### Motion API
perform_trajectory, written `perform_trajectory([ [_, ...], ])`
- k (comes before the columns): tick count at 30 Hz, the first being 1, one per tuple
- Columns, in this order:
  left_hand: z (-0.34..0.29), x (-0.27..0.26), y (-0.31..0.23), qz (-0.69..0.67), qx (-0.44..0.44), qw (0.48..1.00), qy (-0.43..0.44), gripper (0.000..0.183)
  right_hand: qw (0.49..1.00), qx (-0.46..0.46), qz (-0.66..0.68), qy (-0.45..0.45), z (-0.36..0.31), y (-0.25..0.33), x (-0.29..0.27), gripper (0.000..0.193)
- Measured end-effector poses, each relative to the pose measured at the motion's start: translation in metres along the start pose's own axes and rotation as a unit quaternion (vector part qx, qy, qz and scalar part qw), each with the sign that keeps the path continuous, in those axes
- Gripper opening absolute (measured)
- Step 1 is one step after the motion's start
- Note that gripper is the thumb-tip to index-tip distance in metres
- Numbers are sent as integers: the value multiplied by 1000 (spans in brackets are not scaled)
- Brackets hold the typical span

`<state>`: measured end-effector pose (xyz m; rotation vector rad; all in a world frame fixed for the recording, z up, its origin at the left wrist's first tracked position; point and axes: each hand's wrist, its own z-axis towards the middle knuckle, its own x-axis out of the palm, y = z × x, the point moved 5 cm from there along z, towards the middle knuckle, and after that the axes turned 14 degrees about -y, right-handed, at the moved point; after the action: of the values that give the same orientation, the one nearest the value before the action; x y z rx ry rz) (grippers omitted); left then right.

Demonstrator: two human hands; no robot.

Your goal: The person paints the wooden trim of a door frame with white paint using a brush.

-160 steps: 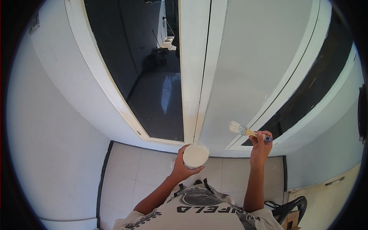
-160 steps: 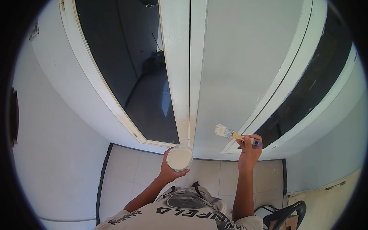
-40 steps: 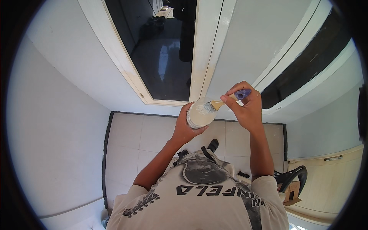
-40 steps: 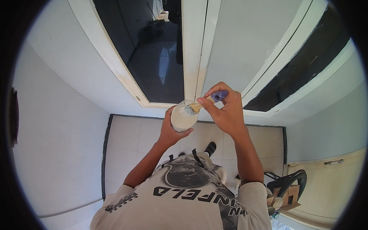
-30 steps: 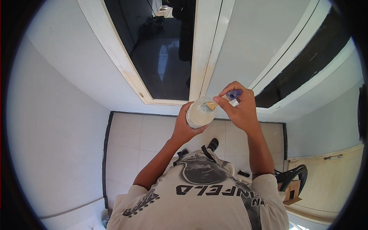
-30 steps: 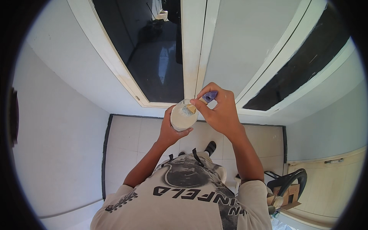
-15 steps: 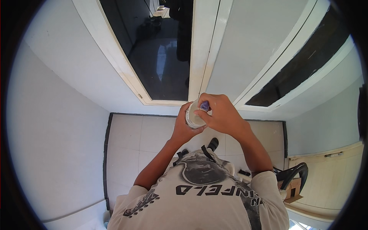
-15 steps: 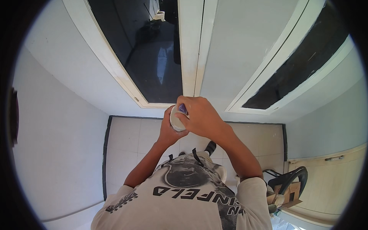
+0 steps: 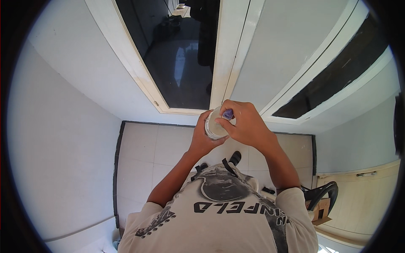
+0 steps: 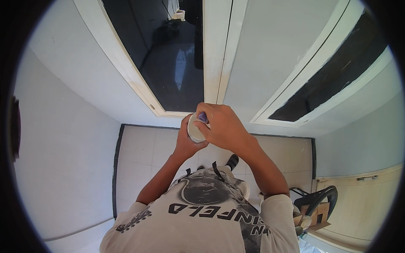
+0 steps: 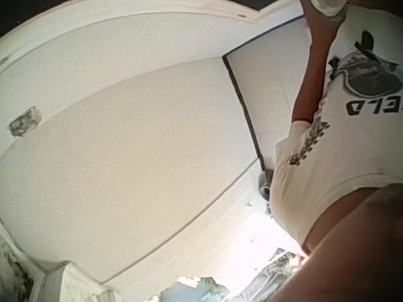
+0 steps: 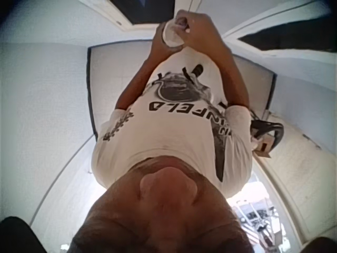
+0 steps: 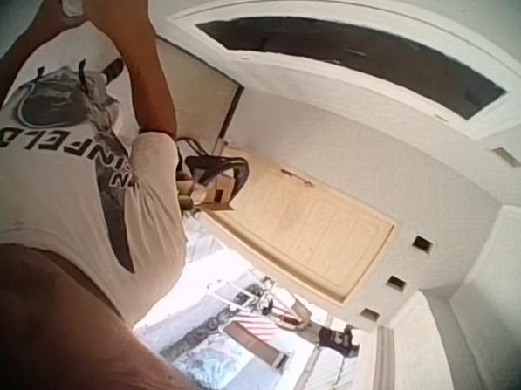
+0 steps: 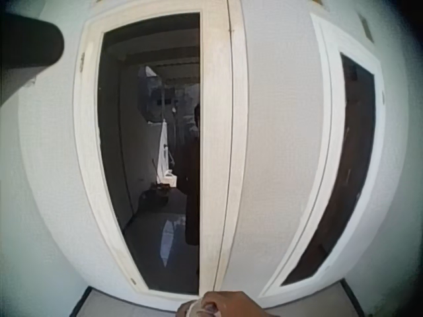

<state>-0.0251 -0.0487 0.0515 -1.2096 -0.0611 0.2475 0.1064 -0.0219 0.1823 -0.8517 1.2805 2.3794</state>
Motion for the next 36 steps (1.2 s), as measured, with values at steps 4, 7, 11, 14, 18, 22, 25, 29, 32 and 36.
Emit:
perform_trajectory([
  [4,2,1,2,8,-2,1000,3,91,999,-17,-33,13,1,0,4,22],
  [7,3,1,4,0,7,1000,1,92,1000,-20,-10,6,1,1,2,21],
  [11,3,1,7,-1,2,1000,4,93,1000,1,14,-4,2,-3,-1,21],
  [14,3,1,8,-17,-7,1000,0,95,998,35,37,-21,4,-7,-10,22],
  [18,3,1,8,-27,-17,999,-6,95,979,64,131,-139,3,-29,-32,20],
  [22,6,1,10,-36,-31,999,-1,95,928,172,249,-216,-2,-58,-44,19],
  [25,7,0,11,-14,-17,1000,-5,96,899,200,300,-250,-4,-68,-46,19],
  [29,9,3,14,-22,-16,1000,-8,96,856,228,364,-287,-4,-81,-46,17],
  [32,11,5,12,-48,-30,998,-9,97,813,248,439,-291,-9,-91,-43,15],
  [36,10,6,24,-33,-12,999,-8,97,801,263,439,-312,-14,-97,-39,14],
])
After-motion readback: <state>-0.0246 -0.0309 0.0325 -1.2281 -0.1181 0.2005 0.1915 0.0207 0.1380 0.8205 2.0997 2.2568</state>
